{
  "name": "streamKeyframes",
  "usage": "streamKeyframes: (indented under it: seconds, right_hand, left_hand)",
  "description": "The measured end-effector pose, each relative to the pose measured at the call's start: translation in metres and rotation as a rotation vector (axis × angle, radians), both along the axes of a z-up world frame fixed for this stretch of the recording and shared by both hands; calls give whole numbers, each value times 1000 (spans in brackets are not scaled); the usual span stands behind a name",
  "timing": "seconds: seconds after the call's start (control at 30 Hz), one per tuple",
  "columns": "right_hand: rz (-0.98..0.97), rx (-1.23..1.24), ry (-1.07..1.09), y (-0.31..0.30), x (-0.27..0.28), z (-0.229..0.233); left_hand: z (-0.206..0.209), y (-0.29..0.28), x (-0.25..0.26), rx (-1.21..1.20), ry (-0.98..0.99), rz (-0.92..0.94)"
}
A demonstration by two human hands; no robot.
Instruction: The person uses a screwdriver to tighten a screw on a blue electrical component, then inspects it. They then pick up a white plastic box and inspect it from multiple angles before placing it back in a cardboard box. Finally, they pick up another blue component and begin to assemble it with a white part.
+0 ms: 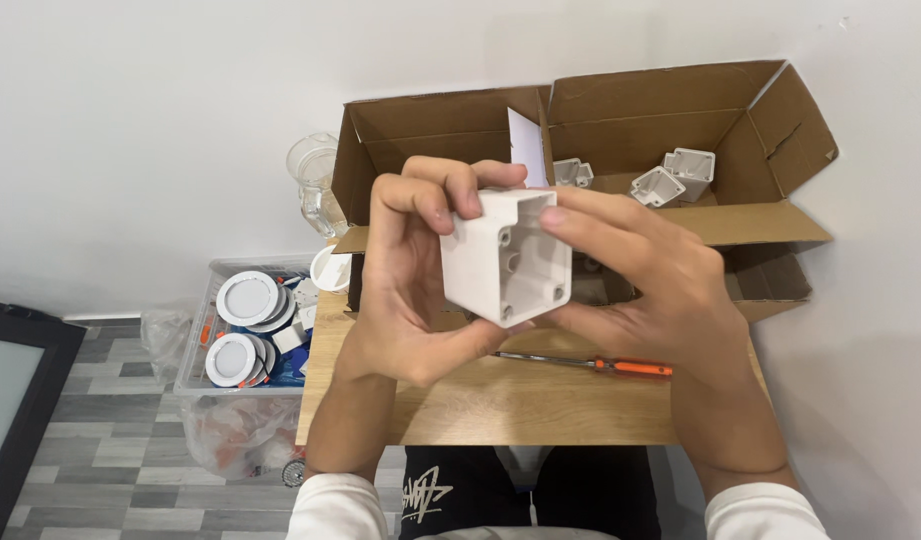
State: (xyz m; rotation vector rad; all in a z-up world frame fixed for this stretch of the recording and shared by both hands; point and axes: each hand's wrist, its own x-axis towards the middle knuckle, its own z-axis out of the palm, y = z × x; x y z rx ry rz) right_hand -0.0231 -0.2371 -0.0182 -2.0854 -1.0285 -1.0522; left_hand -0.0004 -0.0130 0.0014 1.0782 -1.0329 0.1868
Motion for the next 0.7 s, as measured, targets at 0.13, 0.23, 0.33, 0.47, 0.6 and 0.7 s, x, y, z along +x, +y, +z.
streamKeyframes:
  seconds: [0.13,0.23,0.33,0.47,0.6,0.7]
  right_hand:
    - [37,85,25,2,-3,2]
    - [108,94,-21,1,1,4]
    - [85,-17,-187,7,2,13]
    - [42,-91,-280,9,6,17]
    - [46,-157,-357,12,9,19]
    - [25,-167,-331,9,14,14]
  left_hand:
    - [-2,8,-1,52,-40,18]
    - [-6,13,1,147,-27,-15]
    - [-11,10,3,170,56,-50]
    - [-3,11,4,267,11,57]
    - [-2,15,6,316,145,-17]
    - [-4,18,10,274,166,-39]
